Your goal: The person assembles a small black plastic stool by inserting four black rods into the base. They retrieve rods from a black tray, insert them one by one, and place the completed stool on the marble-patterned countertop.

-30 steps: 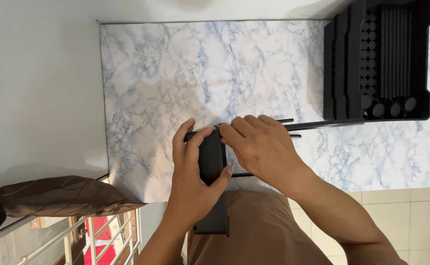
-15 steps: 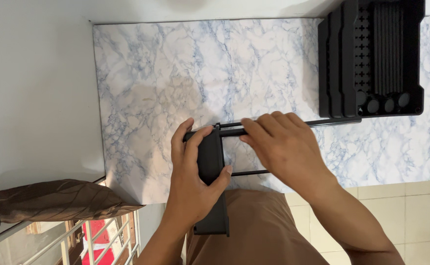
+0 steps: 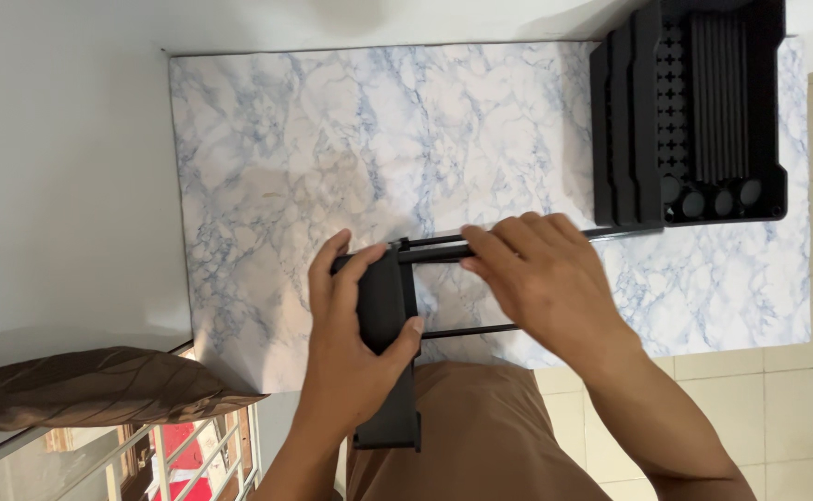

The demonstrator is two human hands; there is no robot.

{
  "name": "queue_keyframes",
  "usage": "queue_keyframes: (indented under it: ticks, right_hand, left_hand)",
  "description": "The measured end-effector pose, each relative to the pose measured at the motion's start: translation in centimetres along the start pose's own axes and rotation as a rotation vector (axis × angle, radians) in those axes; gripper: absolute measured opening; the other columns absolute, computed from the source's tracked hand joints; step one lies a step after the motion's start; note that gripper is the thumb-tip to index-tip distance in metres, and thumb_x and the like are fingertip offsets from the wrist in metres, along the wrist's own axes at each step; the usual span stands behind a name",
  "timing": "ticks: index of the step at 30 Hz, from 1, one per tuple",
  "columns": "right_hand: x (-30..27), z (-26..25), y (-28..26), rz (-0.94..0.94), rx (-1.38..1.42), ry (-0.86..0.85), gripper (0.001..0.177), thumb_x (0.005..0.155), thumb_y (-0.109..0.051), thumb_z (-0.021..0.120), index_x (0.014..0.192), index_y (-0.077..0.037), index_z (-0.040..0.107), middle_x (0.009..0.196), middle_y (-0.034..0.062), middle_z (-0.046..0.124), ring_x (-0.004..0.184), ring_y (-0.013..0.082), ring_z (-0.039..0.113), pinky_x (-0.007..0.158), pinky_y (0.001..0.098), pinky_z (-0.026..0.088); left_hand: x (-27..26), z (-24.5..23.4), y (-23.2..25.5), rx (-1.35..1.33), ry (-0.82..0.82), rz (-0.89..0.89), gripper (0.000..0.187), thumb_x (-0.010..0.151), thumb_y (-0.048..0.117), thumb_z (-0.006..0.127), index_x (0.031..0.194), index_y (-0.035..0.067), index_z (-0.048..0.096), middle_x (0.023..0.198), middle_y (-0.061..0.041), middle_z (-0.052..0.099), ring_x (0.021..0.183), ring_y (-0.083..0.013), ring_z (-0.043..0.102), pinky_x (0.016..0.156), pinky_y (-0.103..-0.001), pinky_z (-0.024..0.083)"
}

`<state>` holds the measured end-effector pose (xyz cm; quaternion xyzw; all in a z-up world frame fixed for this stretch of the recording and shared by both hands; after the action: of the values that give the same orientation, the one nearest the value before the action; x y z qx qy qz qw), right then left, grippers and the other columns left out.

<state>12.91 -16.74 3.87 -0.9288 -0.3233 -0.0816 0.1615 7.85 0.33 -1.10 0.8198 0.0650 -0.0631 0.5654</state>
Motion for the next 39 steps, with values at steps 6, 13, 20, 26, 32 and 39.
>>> queue_keyframes:
  ticks: [6, 13, 20, 26, 32, 39]
  right_hand:
    - [-2.6, -2.3, 4.1, 0.088, -0.088, 0.011, 0.034, 0.087, -0.028, 0.08, 0.109, -0.002, 0.075, 0.089, 0.0087, 0.07, 0.084, 0.0248, 0.066, 0.082, 0.0405, 0.05]
    - [-4.5, -2.9, 6.7, 0.183, -0.034, -0.036, 0.024, 0.09, -0.021, 0.08, 0.102, 0.0, 0.075, 0.086, 0.0092, 0.068, 0.081, 0.0253, 0.063, 0.071, 0.0381, 0.048]
    - [-3.8, -3.1, 6.4, 0.17, -0.078, -0.071, 0.025, 0.087, -0.022, 0.079, 0.101, -0.001, 0.075, 0.084, 0.008, 0.068, 0.08, 0.025, 0.063, 0.078, 0.0431, 0.049]
    - [-1.9, -1.8, 3.0, 0.034, -0.04, -0.048, 0.036, 0.084, -0.03, 0.079, 0.109, -0.005, 0.074, 0.093, 0.0098, 0.071, 0.091, 0.0257, 0.068, 0.102, 0.0516, 0.05]
    - [0.9, 1.0, -1.3, -0.058, 0.094, -0.098, 0.031, 0.088, -0.023, 0.076, 0.113, -0.005, 0.07, 0.097, 0.0081, 0.069, 0.092, 0.0272, 0.067, 0.086, 0.0424, 0.052]
    - [2.9, 2.9, -3.4, -0.107, 0.131, -0.172, 0.022, 0.093, -0.019, 0.071, 0.109, -0.004, 0.068, 0.09, 0.0055, 0.065, 0.083, 0.0226, 0.064, 0.071, 0.0368, 0.05]
  left_hand:
    - [0.0, -0.2, -0.4, 0.007, -0.009, -0.016, 0.074, 0.074, 0.01, 0.081, 0.142, 0.013, 0.051, 0.16, -0.014, 0.027, 0.149, -0.0367, 0.035, 0.113, -0.046, 0.043]
    - [-0.1, 0.0, -0.7, 0.002, -0.008, -0.04, 0.083, 0.073, 0.011, 0.08, 0.147, 0.011, 0.042, 0.161, -0.014, 0.026, 0.149, -0.0355, 0.035, 0.114, -0.045, 0.042]
    - [-0.1, -0.2, -0.4, 0.024, -0.001, -0.017, 0.085, 0.073, 0.009, 0.081, 0.148, 0.01, 0.04, 0.161, -0.015, 0.028, 0.149, -0.0362, 0.035, 0.116, -0.045, 0.04]
    - [0.0, 0.0, -0.4, -0.017, -0.025, -0.057, 0.084, 0.073, 0.01, 0.08, 0.147, 0.01, 0.04, 0.16, -0.015, 0.027, 0.148, -0.0356, 0.036, 0.112, -0.044, 0.044]
    - [-0.1, -0.1, -0.1, -0.007, -0.027, -0.024, 0.084, 0.074, 0.009, 0.081, 0.148, 0.009, 0.04, 0.159, -0.016, 0.029, 0.147, -0.0363, 0.038, 0.111, -0.044, 0.046]
    - [0.0, 0.1, -0.5, -0.057, -0.05, -0.072, 0.084, 0.074, 0.009, 0.08, 0.148, 0.01, 0.039, 0.157, -0.016, 0.028, 0.142, -0.0354, 0.043, 0.101, -0.041, 0.055]
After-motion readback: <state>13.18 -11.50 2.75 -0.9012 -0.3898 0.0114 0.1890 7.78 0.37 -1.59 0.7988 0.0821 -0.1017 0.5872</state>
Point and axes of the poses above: each hand's wrist, its own x-axis towards the middle knuckle, its own z-axis out of the palm, y = z × x, the point moved 8 cm from there along x, towards the middle knuckle
